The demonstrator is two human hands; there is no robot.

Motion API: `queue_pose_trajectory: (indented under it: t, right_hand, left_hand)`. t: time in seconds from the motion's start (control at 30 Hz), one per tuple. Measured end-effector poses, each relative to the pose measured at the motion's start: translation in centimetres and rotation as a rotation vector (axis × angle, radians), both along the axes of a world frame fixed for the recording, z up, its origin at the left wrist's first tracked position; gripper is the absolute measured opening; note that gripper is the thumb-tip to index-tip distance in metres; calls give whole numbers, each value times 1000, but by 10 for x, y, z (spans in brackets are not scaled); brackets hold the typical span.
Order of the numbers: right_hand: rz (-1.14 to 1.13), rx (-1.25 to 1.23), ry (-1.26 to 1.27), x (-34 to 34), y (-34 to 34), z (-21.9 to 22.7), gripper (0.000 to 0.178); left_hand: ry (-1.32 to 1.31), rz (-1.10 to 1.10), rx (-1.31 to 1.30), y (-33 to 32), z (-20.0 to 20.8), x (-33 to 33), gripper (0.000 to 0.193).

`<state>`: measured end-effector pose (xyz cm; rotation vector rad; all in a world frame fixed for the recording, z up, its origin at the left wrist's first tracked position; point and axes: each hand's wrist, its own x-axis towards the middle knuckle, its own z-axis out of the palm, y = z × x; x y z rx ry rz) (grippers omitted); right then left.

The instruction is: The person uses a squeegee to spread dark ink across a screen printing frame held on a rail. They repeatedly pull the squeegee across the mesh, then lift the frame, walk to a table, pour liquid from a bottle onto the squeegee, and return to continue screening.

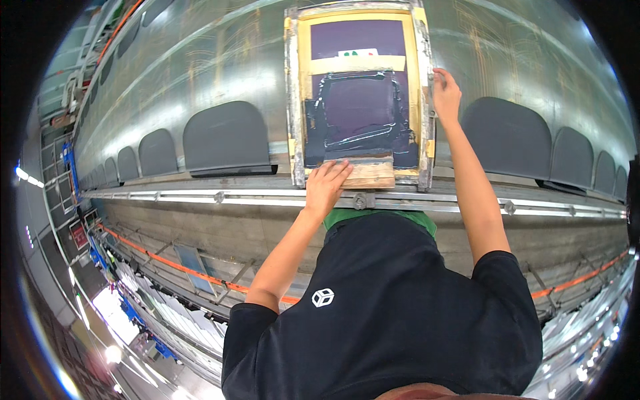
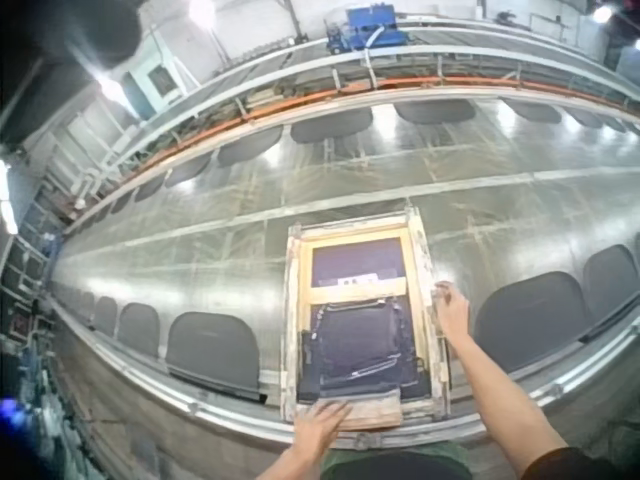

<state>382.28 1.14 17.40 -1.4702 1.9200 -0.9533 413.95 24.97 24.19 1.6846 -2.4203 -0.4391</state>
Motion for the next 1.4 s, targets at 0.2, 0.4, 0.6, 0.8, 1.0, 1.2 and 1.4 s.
queue_pose_trajectory:
  t: [0.2,0.4,0.6,0.8,1.0,1.2,1.4]
  right_hand:
    - [292,-135,684,-12,-1,45,39]
    - [819,48,387,58,0,85,46]
    - [726,-72,265,60,95,52,43]
    - [687,38,215,58,92,71,48]
    - [645,-94,222,69,29,54,48]
    - [670,-2,168,60,126,52,52]
    - [637,-109,173,61,81,50,52]
  left_hand:
    - [30,44,-60,-106,-15,1,55]
    - [130,116,95,-208,28,-3,45]
    - [57,61,-35,-135,-1,-5,40]
    - [149,66,31,-134,7,-1,43]
    - [120,75,-84,-195,1,-1,39]
    - [33,22,-23,-105,-10,-3,45]
    - [126,28,-72,-154,1,7,43]
